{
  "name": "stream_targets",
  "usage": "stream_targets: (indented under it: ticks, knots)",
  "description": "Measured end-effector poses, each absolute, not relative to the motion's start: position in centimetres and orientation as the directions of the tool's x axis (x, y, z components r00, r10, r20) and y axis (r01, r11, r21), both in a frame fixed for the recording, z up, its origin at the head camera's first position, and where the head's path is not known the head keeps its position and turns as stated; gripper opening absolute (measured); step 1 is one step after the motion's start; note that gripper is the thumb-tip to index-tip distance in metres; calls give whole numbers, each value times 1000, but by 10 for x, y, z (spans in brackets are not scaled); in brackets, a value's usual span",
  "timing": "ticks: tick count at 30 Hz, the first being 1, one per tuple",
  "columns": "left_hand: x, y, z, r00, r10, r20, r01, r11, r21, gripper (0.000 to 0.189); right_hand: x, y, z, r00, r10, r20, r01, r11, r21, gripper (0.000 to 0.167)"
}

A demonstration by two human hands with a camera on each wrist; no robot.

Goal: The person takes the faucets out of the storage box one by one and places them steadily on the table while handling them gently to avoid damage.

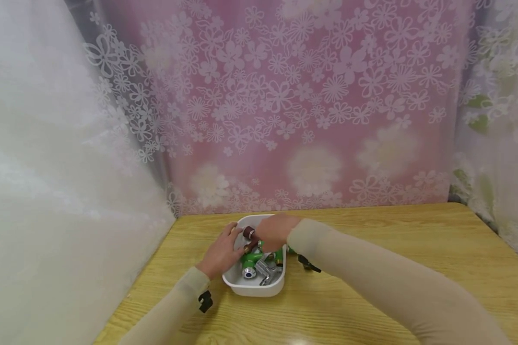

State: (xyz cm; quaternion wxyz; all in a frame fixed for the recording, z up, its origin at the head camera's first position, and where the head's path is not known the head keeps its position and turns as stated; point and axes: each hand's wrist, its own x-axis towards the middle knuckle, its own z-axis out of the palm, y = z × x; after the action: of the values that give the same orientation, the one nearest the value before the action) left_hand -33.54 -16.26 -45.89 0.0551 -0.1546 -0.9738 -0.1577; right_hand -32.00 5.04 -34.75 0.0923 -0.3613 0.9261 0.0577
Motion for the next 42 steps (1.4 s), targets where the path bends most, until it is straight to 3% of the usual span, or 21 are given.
stream_targets:
  ticks: [10, 21, 42]
  knots:
    - [-336, -164, -459, -948, 277, 155, 311, 912, 267, 60, -321, 28, -358, -717, -640, -276, -681, 727, 87, 11]
    - [-335, -163, -459, -946, 281, 162, 316, 911, 265, 62, -313, 15, -365, -718, -618, -320, -664, 746, 53, 5]
    - [-337, -163, -461, -948, 270, 169, 309, 909, 278, 59, -314, 13, -388, -694, -607, -387, -680, 729, 75, 12]
